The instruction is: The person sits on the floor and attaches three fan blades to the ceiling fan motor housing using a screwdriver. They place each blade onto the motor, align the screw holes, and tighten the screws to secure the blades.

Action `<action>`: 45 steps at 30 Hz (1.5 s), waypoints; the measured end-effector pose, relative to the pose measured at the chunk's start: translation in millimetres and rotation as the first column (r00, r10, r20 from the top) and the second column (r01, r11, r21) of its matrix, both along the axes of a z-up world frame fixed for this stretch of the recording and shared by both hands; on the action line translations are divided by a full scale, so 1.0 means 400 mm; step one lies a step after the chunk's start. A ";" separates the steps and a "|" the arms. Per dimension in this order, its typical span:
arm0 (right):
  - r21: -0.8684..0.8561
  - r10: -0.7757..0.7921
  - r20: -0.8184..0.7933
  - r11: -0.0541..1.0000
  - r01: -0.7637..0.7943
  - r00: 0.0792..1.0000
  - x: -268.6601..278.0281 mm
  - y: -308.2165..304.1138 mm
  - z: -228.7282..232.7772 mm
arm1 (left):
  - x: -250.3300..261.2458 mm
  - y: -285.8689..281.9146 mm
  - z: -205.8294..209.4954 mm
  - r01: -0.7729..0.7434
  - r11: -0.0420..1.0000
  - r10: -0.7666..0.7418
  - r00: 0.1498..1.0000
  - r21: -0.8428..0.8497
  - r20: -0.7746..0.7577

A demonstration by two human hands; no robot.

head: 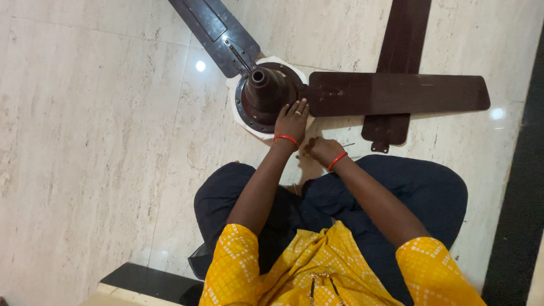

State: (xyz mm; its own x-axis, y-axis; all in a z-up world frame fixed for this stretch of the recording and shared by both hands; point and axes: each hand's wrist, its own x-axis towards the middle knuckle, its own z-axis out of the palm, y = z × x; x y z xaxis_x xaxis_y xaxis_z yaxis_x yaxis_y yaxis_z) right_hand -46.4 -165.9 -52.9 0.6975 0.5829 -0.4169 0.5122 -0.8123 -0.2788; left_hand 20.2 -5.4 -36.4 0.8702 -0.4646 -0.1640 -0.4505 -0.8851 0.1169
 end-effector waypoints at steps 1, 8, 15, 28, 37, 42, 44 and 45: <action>-0.063 0.029 -0.014 0.998 -0.029 0.999 0.014 -0.007 -0.005 | 0.008 -0.005 0.006 -0.006 1.000 0.006 1.000 -0.003 -0.003; 0.051 -0.208 0.009 0.977 0.207 0.978 0.038 -0.013 -0.004 | 0.001 -0.029 0.009 -0.072 0.997 0.072 0.997 -0.009 0.010; 0.176 -0.547 0.109 0.832 0.525 0.830 0.122 -0.108 0.113 | -0.005 -0.044 -0.018 -0.089 0.995 0.086 0.995 0.055 0.053; 0.796 -0.729 -0.066 0.373 0.476 0.681 0.360 0.005 0.065 | 0.009 -0.083 -0.016 -0.175 0.983 0.180 0.978 -0.051 0.104; 0.784 -0.716 0.033 0.452 0.426 0.698 0.379 0.027 0.032 | 0.013 -0.084 -0.028 -0.160 0.986 0.155 0.980 0.040 0.122; 0.705 -0.656 0.149 0.595 0.386 0.740 0.392 0.032 0.045 | 0.010 -0.082 -0.032 -0.161 0.986 0.156 0.983 0.040 0.097; 0.691 -0.642 0.173 0.620 0.373 0.747 0.396 0.031 0.042 | 0.008 -0.083 -0.028 -0.159 0.987 0.156 0.984 0.028 0.083; 0.692 -0.641 0.176 0.620 0.370 0.747 0.398 0.031 0.039 | 0.009 -0.082 -0.025 -0.158 0.987 0.156 0.985 0.022 0.076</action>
